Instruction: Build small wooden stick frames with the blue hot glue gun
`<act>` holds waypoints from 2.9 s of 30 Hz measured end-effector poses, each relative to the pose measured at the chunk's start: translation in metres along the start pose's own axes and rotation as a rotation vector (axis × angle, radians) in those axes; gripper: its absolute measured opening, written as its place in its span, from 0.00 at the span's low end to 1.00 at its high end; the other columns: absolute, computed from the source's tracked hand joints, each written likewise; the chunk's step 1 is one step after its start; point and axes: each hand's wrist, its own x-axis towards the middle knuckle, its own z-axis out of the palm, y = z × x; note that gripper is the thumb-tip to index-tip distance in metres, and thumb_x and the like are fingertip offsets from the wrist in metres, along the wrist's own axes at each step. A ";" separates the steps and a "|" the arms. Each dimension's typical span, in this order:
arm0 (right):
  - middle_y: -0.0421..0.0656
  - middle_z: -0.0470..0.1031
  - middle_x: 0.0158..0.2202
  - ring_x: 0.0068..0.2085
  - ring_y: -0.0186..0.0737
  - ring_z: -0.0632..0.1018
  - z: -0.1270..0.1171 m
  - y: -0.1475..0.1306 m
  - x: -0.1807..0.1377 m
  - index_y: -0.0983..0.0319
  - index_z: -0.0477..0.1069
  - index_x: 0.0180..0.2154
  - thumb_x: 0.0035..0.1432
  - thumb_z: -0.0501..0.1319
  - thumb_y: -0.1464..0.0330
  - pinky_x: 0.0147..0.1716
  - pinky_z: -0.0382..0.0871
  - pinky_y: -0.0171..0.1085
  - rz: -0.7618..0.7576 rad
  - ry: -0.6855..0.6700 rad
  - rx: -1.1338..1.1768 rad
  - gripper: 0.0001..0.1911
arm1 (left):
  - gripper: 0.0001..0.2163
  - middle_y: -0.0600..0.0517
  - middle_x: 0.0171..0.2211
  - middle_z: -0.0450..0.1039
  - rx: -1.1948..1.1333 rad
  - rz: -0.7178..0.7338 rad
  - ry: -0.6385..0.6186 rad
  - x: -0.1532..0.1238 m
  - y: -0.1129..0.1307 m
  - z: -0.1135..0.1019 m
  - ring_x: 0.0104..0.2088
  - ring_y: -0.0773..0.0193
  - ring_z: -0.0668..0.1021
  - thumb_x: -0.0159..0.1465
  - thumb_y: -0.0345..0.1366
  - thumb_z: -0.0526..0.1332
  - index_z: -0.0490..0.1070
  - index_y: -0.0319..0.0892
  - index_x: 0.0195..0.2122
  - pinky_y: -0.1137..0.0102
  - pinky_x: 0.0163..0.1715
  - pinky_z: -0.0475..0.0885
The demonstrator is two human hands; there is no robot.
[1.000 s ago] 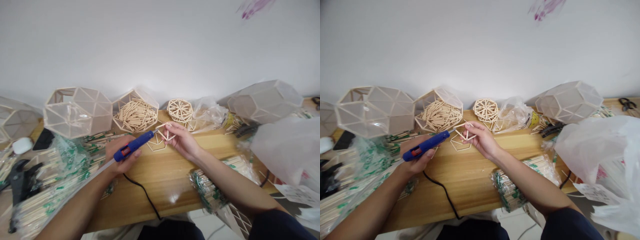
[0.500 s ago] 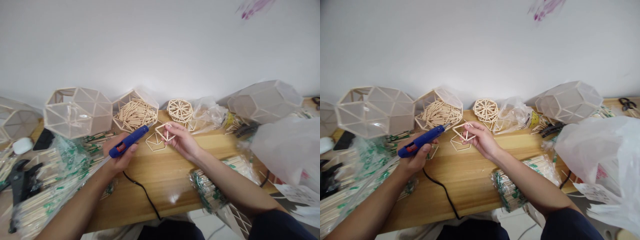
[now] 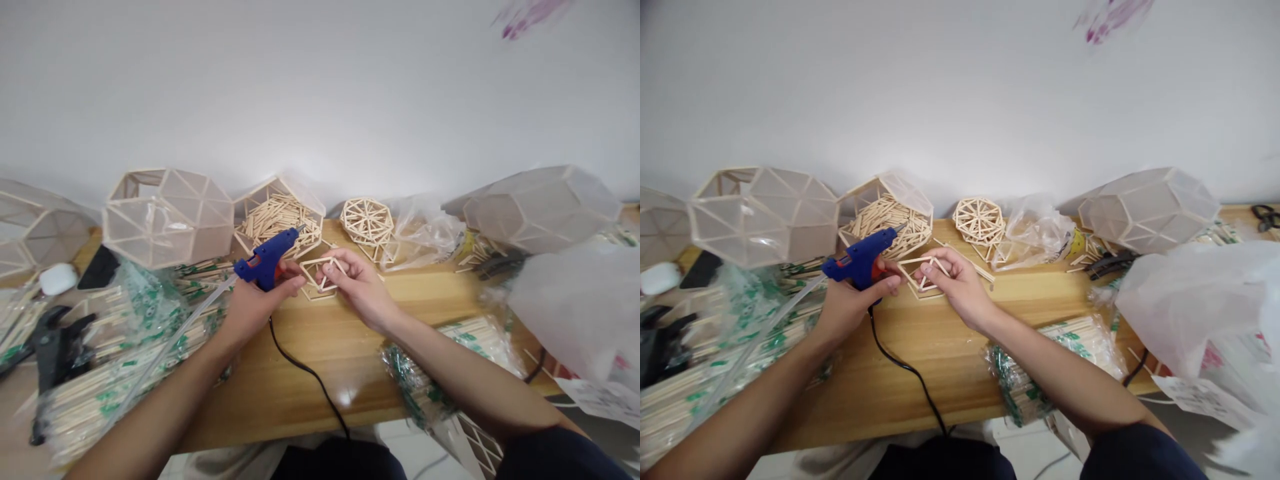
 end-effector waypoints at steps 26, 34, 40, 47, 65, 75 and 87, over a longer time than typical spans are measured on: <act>0.41 0.85 0.34 0.35 0.37 0.85 0.000 0.004 -0.001 0.60 0.76 0.39 0.55 0.77 0.50 0.46 0.83 0.41 0.108 0.023 -0.068 0.23 | 0.14 0.52 0.29 0.82 0.084 -0.082 0.045 0.004 -0.003 -0.002 0.25 0.61 0.80 0.53 0.42 0.77 0.75 0.45 0.32 0.65 0.31 0.79; 0.45 0.82 0.44 0.45 0.45 0.82 0.000 0.003 -0.010 0.59 0.76 0.49 0.56 0.78 0.57 0.48 0.78 0.46 -0.118 -0.252 -0.767 0.24 | 0.18 0.51 0.30 0.82 0.043 -0.154 0.069 0.006 -0.003 -0.001 0.26 0.59 0.83 0.51 0.46 0.78 0.75 0.42 0.33 0.64 0.31 0.83; 0.53 0.79 0.51 0.53 0.52 0.79 0.000 0.019 -0.014 0.63 0.73 0.54 0.67 0.70 0.69 0.55 0.75 0.51 -0.317 -0.349 -1.152 0.16 | 0.19 0.53 0.28 0.81 -0.005 -0.129 0.089 0.005 -0.002 -0.001 0.27 0.59 0.84 0.52 0.47 0.78 0.72 0.44 0.34 0.64 0.33 0.83; 0.50 0.75 0.45 0.47 0.49 0.75 0.002 0.029 -0.007 0.60 0.74 0.42 0.72 0.63 0.69 0.49 0.74 0.48 -0.474 -0.306 -1.306 0.02 | 0.18 0.55 0.26 0.79 -0.057 -0.045 0.152 0.006 -0.001 0.000 0.26 0.60 0.82 0.54 0.46 0.78 0.70 0.47 0.32 0.65 0.30 0.82; 0.47 0.71 0.39 0.42 0.48 0.73 0.007 0.029 -0.009 0.60 0.71 0.36 0.66 0.67 0.70 0.45 0.72 0.46 -0.386 -0.290 -1.340 0.06 | 0.15 0.55 0.25 0.77 -0.080 -0.047 0.154 0.005 0.002 -0.001 0.17 0.70 0.73 0.56 0.43 0.76 0.69 0.45 0.31 0.73 0.15 0.69; 0.52 0.74 0.41 0.45 0.53 0.74 0.013 0.028 -0.016 0.62 0.71 0.40 0.73 0.59 0.74 0.47 0.73 0.51 -0.353 -0.317 -1.454 0.06 | 0.17 0.57 0.24 0.76 -0.081 -0.031 0.150 0.004 0.000 -0.002 0.16 0.71 0.71 0.57 0.44 0.77 0.69 0.45 0.31 0.73 0.16 0.68; 0.42 0.76 0.37 0.36 0.40 0.76 0.002 0.008 -0.012 0.59 0.70 0.43 0.75 0.59 0.67 0.38 0.70 0.39 -0.375 -0.025 -0.909 0.03 | 0.14 0.57 0.24 0.74 0.085 0.001 0.211 0.000 -0.004 -0.006 0.20 0.66 0.74 0.62 0.48 0.72 0.70 0.47 0.32 0.70 0.21 0.71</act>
